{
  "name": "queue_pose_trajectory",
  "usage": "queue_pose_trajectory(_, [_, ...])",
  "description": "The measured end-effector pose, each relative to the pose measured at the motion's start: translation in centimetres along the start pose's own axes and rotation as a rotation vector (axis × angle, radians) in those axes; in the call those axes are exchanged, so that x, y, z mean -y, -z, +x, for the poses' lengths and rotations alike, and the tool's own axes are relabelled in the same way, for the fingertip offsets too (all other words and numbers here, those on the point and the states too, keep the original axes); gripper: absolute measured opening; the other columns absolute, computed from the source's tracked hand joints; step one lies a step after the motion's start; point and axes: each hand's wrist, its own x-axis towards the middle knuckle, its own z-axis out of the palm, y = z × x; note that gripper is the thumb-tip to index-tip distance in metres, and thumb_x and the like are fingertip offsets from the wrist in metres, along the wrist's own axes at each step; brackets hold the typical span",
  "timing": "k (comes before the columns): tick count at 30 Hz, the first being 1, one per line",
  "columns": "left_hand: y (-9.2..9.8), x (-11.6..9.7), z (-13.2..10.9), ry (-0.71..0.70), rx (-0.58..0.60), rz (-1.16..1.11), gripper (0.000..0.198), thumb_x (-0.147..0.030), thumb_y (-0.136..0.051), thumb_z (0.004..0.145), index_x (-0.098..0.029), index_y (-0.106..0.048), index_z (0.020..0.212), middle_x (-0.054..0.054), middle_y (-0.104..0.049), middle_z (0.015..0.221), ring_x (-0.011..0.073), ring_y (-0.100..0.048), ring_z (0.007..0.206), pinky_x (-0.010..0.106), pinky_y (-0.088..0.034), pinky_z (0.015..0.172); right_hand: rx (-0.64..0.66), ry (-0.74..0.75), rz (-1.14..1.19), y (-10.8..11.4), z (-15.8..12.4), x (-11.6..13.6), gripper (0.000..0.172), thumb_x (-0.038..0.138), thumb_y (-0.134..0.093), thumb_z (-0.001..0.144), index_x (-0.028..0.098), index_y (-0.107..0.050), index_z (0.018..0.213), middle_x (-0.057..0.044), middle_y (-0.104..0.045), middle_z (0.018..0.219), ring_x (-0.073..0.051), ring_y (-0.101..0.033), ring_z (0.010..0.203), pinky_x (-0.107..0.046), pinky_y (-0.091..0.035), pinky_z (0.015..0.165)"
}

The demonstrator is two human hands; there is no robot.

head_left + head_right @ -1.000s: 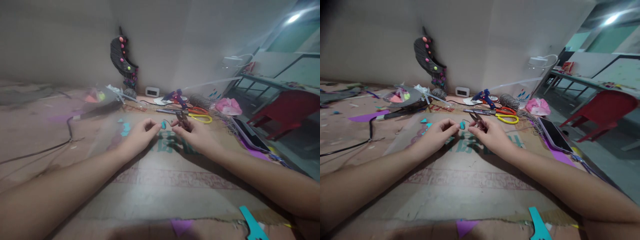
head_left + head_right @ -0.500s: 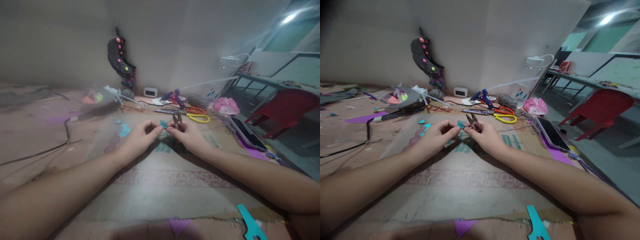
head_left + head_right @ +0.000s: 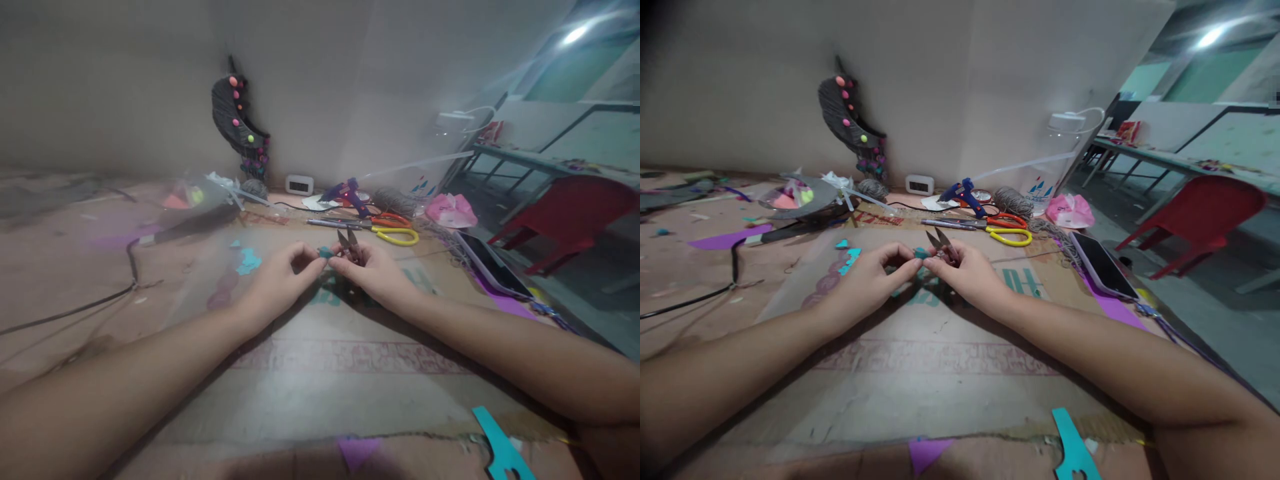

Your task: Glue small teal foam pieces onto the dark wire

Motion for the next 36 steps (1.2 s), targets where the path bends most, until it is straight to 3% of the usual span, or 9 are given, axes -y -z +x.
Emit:
queue_pose_trajectory(9, [-0.16, 0.39, 0.16, 0.007, 0.02, -0.071, 0.018, -0.035, -0.059, 0.084, -0.017, -0.061, 0.089, 0.002, -0.066, 0.086, 0.0168, -0.06, 0.08, 0.028, -0.045, 0.073, -0.006, 0.032, -0.051, 0.17, -0.02, -0.09, 0.024, 0.038, -0.064, 0.078, 0.017, -0.059, 0.087, 0.003, -0.053, 0.067, -0.01, -0.049, 0.056, -0.024, -0.04, 0.051])
queue_pose_trajectory(20, [0.08, 0.38, 0.18, -0.003, 0.024, 0.003, 0.015, -0.032, -0.057, 0.086, -0.018, -0.059, 0.083, 0.002, -0.064, 0.083, 0.0174, -0.059, 0.081, 0.029, -0.044, 0.076, 0.051, 0.034, -0.009, 0.03, -0.2, -0.07, 0.021, 0.032, -0.063, 0.08, 0.018, -0.058, 0.094, 0.007, -0.05, 0.062, -0.008, -0.045, 0.049, -0.023, -0.039, 0.05])
queue_pose_trajectory(36, [0.02, 0.72, -0.04, -0.08, 0.033, 0.029, 0.013, -0.03, -0.056, 0.088, -0.018, -0.059, 0.083, 0.0, -0.064, 0.083, 0.0157, -0.059, 0.08, 0.029, -0.044, 0.076, 0.05, -0.026, 0.064, 0.11, -0.28, -0.17, 0.028, 0.042, -0.064, 0.079, 0.017, -0.055, 0.089, 0.008, -0.046, 0.06, -0.007, -0.039, 0.047, -0.024, -0.033, 0.046])
